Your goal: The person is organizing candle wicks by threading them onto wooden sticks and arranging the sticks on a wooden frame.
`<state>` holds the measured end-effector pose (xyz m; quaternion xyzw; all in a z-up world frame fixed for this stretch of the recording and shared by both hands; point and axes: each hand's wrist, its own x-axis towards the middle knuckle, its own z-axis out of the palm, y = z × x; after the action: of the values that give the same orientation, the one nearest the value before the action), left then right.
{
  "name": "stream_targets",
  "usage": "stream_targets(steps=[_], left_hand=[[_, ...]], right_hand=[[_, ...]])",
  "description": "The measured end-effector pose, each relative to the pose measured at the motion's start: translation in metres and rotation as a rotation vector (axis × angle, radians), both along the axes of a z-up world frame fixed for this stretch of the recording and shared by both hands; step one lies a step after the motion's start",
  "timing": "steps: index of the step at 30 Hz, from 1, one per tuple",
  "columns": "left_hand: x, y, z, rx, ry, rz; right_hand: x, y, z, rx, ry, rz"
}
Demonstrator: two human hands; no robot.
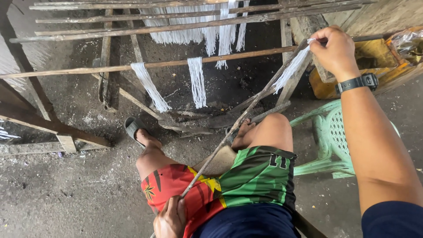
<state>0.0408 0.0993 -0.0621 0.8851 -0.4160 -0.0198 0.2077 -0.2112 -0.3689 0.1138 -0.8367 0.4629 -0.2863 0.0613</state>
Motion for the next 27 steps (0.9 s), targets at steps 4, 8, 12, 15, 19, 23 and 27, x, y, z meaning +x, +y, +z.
stream_targets(steps=[4, 8, 12, 15, 19, 23, 27], left_hand=[[0.001, -0.001, 0.008, -0.052, -0.062, -0.084], [0.0, -0.002, 0.009, -0.033, -0.035, -0.07], [0.001, -0.004, 0.011, 0.047, 0.029, -0.094], [0.002, -0.003, 0.013, 0.095, 0.102, -0.09], [0.0, -0.005, 0.013, 0.136, 0.123, -0.099], [-0.002, -0.003, 0.013, 0.059, -0.05, -0.091], [0.003, -0.002, 0.021, 0.022, -0.088, -0.129]], right_hand=[[-0.003, -0.006, -0.006, -0.042, 0.01, 0.018], [-0.004, -0.001, -0.003, -0.052, -0.002, 0.048], [-0.002, 0.008, 0.006, 0.036, -0.068, 0.097], [0.01, 0.031, 0.027, 0.209, -0.193, 0.023], [0.002, 0.011, 0.005, 0.157, -0.266, 0.064], [0.0, 0.003, -0.004, 0.182, -0.35, 0.048], [0.004, 0.01, -0.001, 0.105, -0.327, 0.058]])
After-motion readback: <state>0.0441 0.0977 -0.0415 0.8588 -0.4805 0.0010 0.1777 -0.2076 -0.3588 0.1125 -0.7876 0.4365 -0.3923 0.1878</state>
